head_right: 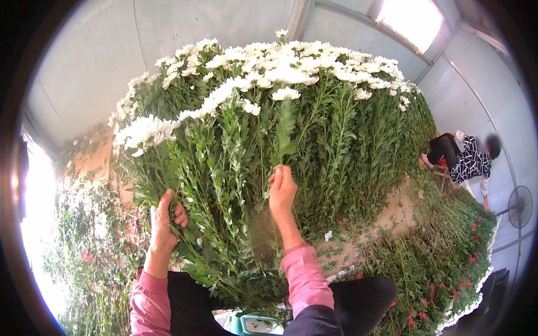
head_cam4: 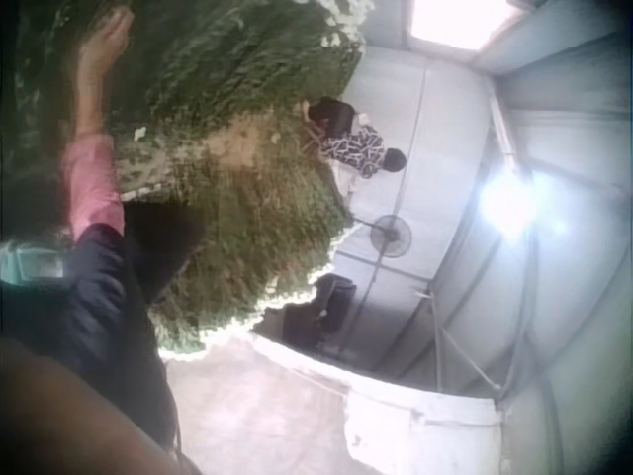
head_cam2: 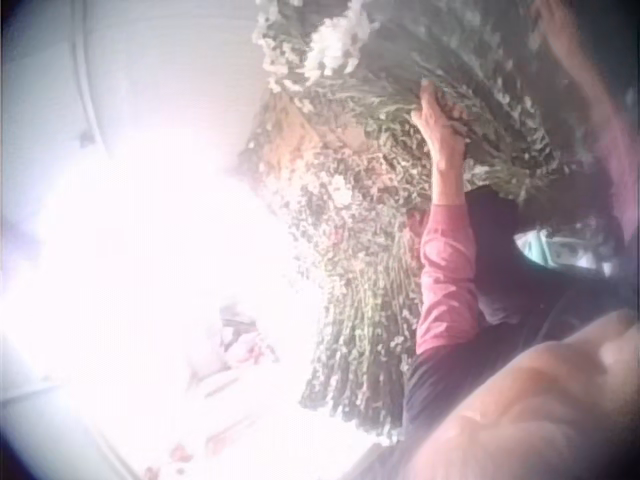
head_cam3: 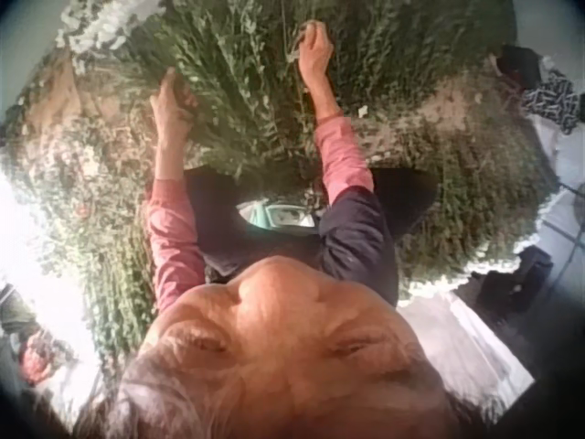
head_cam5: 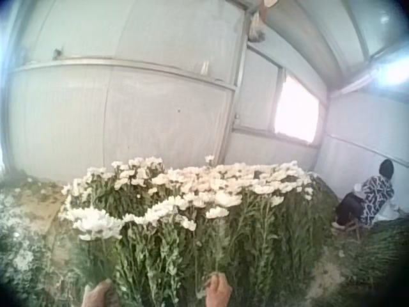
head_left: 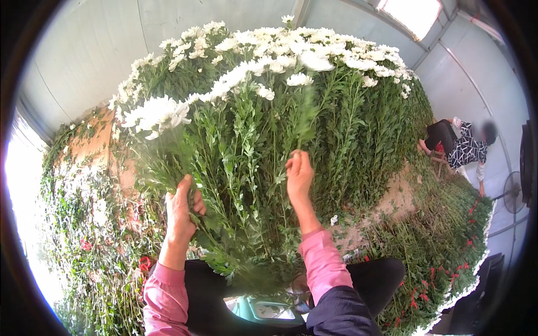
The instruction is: The person gathers white chrysanthemum stems into bunches, aligns them, and ties each bundle with a red ribbon. The person places the finished bundles on the floor beside a large pile of loose stems.
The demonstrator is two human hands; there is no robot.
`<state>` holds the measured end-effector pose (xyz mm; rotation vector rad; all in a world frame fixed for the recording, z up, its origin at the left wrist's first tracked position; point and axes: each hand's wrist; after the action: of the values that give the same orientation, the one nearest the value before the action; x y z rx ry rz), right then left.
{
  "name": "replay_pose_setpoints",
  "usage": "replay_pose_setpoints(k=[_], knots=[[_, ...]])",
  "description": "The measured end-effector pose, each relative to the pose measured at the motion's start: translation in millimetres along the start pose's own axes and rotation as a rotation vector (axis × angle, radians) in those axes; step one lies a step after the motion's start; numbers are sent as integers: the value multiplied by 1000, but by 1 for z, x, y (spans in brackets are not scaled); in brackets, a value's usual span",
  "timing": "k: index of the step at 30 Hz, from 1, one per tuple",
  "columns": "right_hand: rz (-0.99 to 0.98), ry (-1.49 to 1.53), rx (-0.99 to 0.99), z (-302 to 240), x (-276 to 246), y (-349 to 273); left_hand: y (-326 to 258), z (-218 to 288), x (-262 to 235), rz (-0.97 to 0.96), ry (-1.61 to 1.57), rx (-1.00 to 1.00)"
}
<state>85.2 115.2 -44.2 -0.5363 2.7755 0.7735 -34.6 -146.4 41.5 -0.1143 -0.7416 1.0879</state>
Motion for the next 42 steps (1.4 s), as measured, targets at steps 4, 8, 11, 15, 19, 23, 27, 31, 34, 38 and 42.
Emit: replay_pose_setpoints(k=[4, 8, 11, 15, 19, 23, 27, 31, 34, 38, 42], knots=[[181, 108, 209, 65, 8, 11, 0, -3, 9, -19, 3, -36], [227, 71, 247, 107, 27, 19, 5, -8, 12, -67, 32, -43], [219, -404, -67, 112, 41, 34, 5, -8, 16, -50, 42, -54], [42, -490, 63, 112, 34, 30, 10, -13, 21, -51, 50, -81], [79, -178, 353, 100, 6, 32, 13, -15, 28, -72, 15, -93], [161, -41, 35, -20, -37, 36, 8, -15, 31, -87, 23, -51], [-146, 242, -113, -111, -60, -2, 14, -22, 33, -226, -54, 17], [-463, 302, 51, -156, -37, -75, 12, -30, 39, -128, -114, 49], [-528, 250, 48, -154, -13, -98, 8, -33, 26, -253, -225, 11], [-514, 213, 26, -147, 8, -108, 9, -40, 14, -322, -238, 4], [-523, 126, -52, -149, 17, -121, -4, -33, 21, -87, 25, 140]])
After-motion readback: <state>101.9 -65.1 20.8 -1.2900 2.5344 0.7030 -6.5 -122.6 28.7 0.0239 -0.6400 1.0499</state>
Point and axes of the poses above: each hand's wrist, its own y-axis towards the middle knuckle, its own x-axis out of the palm, z = x × y, and after that the axes turned 5 degrees about -x, right-handed
